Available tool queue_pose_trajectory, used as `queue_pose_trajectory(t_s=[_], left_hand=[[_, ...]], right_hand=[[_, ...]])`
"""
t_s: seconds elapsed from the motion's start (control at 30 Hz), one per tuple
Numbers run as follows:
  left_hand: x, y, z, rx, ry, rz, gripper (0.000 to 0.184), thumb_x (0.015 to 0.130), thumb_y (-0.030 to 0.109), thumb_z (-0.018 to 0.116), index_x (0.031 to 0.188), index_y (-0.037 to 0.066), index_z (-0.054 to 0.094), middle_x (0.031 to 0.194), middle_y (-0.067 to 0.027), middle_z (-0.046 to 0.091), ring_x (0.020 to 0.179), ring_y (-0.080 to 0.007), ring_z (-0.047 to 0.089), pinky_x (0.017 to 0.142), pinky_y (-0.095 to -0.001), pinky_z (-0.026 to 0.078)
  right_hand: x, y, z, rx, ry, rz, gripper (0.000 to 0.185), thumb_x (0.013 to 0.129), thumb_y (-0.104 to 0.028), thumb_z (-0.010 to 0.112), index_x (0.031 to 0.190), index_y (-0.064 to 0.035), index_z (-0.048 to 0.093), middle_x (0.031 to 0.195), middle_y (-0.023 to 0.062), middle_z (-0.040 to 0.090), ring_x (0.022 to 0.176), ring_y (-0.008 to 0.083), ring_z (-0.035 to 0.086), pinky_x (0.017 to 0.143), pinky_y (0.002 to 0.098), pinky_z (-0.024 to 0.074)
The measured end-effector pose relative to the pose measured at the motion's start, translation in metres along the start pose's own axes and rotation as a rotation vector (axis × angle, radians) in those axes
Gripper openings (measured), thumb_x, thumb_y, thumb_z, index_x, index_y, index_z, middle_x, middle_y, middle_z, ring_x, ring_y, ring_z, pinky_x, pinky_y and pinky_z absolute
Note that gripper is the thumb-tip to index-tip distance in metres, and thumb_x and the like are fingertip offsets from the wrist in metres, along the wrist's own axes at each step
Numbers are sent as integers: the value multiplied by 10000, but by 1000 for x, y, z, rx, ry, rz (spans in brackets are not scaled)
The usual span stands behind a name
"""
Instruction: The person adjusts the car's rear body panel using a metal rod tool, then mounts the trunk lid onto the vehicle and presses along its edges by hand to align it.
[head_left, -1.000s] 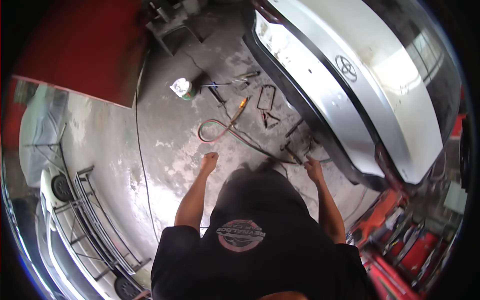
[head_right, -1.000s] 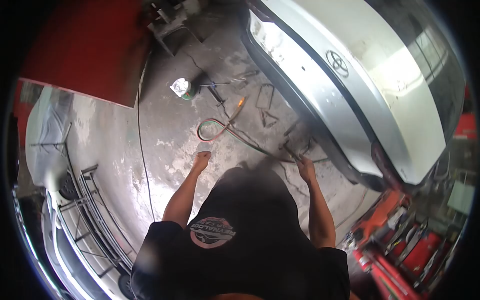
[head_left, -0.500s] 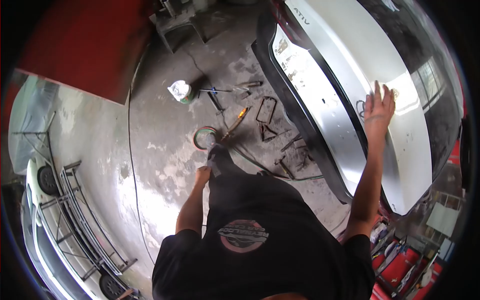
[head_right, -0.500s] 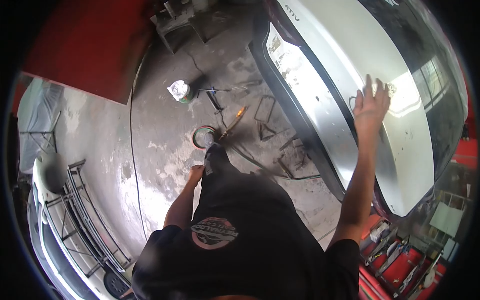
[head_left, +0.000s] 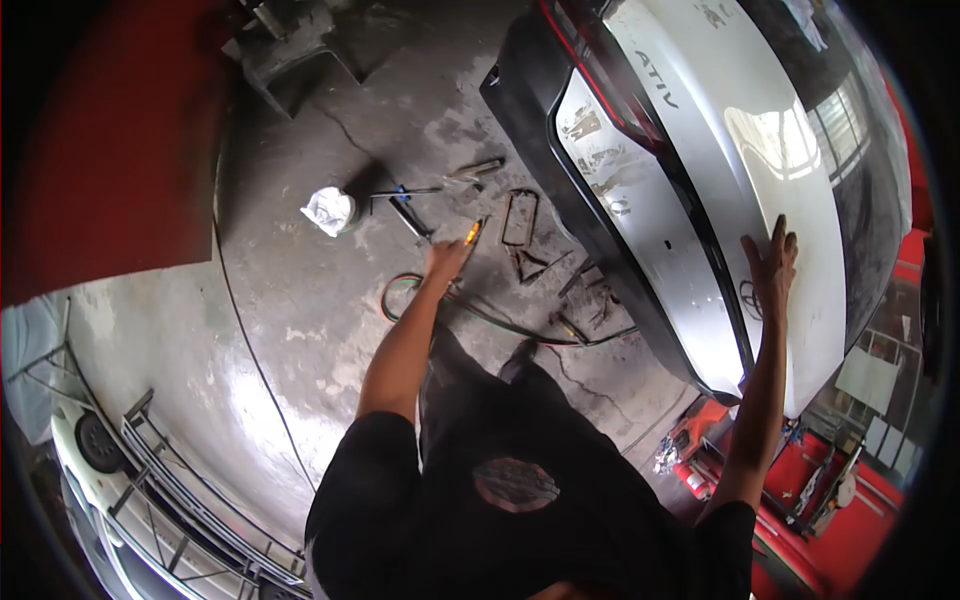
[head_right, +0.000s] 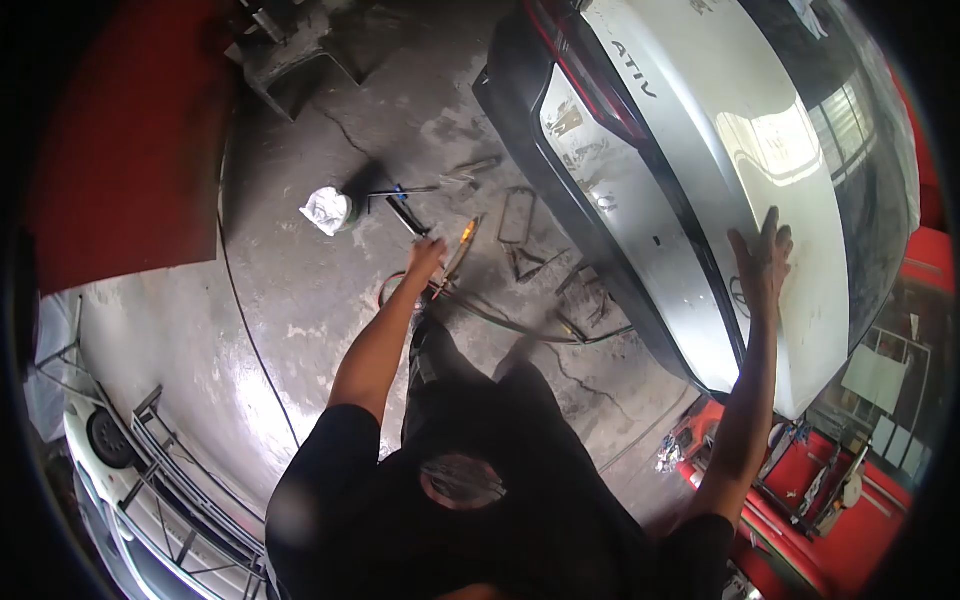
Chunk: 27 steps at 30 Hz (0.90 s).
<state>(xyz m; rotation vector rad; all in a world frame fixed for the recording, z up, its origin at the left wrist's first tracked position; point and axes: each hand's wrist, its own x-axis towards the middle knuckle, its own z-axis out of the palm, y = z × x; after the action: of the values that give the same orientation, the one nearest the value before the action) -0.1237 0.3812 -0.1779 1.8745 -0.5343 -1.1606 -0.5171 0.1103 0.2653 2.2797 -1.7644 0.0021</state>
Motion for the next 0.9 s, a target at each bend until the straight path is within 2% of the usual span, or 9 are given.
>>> queue_pose_trajectory(t_s=[0.07, 0.1, 0.17, 0.23, 0.3, 0.4, 0.5, 0.53, 0.9], left_hand=[[39, 84, 21, -410, -79, -85, 368, 924, 362, 610, 715, 60, 608, 600, -36, 568, 475, -147, 535, 412, -315, 412], [90, 81, 47, -492, -173, -49, 363, 937, 345, 606, 733, 45, 593, 612, -52, 564, 460, -148, 515, 387, -302, 395], [118, 165, 65, -701, -257, -48, 397, 962, 365, 603, 794, 7, 623, 632, -86, 586, 500, -176, 580, 379, -309, 400], [152, 231, 87, -692, -176, -60, 440, 951, 413, 630, 790, 4, 632, 610, -95, 586, 499, -184, 599, 371, -304, 395], [188, 268, 94, -821, -329, 46, 456, 936, 444, 649, 762, 23, 632, 604, -92, 609, 493, -173, 602, 367, -294, 395], [203, 331, 95, -780, -236, -20, 453, 933, 445, 654, 740, 36, 632, 607, -87, 635, 454, -161, 571, 359, -289, 382], [231, 337, 101, -727, -346, 67, 435, 942, 424, 649, 732, 44, 626, 604, -82, 644, 422, -159, 539, 354, -286, 368], [233, 339, 109, -746, -259, 90, 436, 952, 397, 643, 694, 48, 608, 567, -78, 613, 392, -156, 500, 352, -288, 360], [237, 340, 104, -622, -322, 125, 487, 966, 384, 630, 638, 28, 577, 494, -52, 510, 373, -145, 428, 364, -319, 312]], right_hand=[[4, -2, 3, -7, 32, -22, 804, 877, -391, 700, 1524, -109, 316, 1446, 328, 366, 1342, 484, 369, 1020, 597, 373], [4, -2, 2, 11, 30, -30, 810, 870, -370, 712, 1526, -109, 313, 1452, 339, 359, 1352, 490, 359, 1031, 591, 367], [1, 0, 2, 36, 20, -36, 820, 863, -339, 726, 1529, -108, 308, 1465, 354, 342, 1372, 499, 337, 1053, 578, 352], [4, 1, 3, 52, 12, -52, 826, 860, -316, 731, 1532, -103, 301, 1482, 362, 324, 1392, 504, 312, 1075, 563, 337], [5, -4, -2, 53, -23, -24, 832, 856, -294, 734, 1534, -97, 293, 1491, 367, 306, 1407, 500, 286, 1102, 549, 311], [6, -7, -4, 61, -35, -39, 840, 852, -277, 733, 1538, -99, 282, 1505, 331, 315, 1420, 485, 269, 1117, 541, 297], [6, -11, -5, 71, -25, -60, 857, 848, -290, 738, 1540, -92, 273, 1517, 309, 313, 1425, 479, 262, 1121, 541, 295], [6, -11, -6, 72, -27, -43, 859, 848, -302, 739, 1539, -90, 275, 1519, 308, 310, 1425, 479, 264, 1123, 542, 293], [10, -19, -4, 153, 22, -45, 819, 856, -271, 738, 1531, -87, 312, 1532, 304, 293, 1427, 467, 280, 1135, 538, 289]])
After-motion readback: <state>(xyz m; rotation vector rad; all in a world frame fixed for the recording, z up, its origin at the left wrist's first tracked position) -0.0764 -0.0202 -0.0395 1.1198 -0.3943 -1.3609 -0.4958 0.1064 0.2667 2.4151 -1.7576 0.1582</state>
